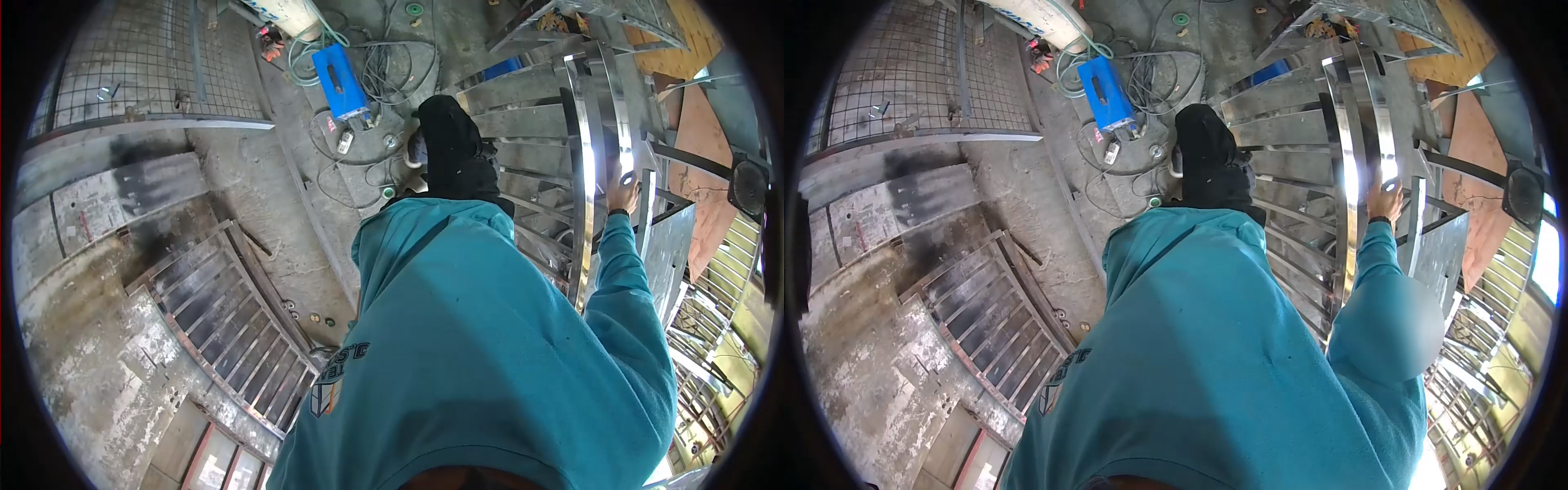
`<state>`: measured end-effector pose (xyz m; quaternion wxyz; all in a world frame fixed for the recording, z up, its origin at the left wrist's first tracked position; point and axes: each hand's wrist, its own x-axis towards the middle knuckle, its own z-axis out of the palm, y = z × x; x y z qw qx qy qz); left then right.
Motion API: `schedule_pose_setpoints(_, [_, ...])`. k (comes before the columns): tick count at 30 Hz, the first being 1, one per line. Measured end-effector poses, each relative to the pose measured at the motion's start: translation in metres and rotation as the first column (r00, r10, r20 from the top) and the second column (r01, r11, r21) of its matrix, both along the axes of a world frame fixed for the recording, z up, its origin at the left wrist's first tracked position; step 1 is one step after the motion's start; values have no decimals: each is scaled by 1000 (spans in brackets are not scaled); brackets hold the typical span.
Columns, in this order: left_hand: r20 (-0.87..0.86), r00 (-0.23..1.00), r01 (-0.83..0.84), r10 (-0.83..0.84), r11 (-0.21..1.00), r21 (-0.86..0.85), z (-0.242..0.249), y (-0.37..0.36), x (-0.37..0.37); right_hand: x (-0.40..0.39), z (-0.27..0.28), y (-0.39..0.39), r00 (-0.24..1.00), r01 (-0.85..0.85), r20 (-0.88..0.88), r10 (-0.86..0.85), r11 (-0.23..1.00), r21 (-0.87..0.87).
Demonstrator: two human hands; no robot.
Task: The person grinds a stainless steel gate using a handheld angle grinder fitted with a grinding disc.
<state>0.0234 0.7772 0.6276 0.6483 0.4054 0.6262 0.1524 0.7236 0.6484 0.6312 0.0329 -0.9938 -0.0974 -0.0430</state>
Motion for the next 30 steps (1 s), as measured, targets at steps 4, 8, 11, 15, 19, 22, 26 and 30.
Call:
schedule_pose_setpoints(4, [-3,1000,-14,14,1000,-22,-3,-5,19,2,10,0,999,-18,-37,18,1000,2])
schedule_pose_setpoints(8, [-43,999,-17,15,999,-48,4,4,29,2,3,-10,997,-73,-1,73,997,20])
schedule_pose_setpoints(11, [-43,998,42,-43,999,-27,-1,58,55,-4,0,-18,996,-89,-2,89,995,35])
schedule_pose_setpoints(15, [63,966,243,-250,964,104,-37,220,172,-27,17,-10,985,-168,42,166,983,78])
schedule_pose_setpoints(19, [201,838,422,-507,836,351,-59,402,396,-36,14,-14,995,-40,-86,48,995,91])
schedule_pose_setpoints(22, [195,755,504,-626,744,438,-47,479,503,-43,39,16,999,-26,-26,28,997,76])
schedule_pose_setpoints(26, [144,721,563,-678,695,448,-38,516,544,-41,46,24,998,23,-68,-18,997,73])
schedule_pose_setpoints(30, [110,753,556,-649,716,423,-25,514,526,-42,52,24,994,23,-103,-18,998,50])
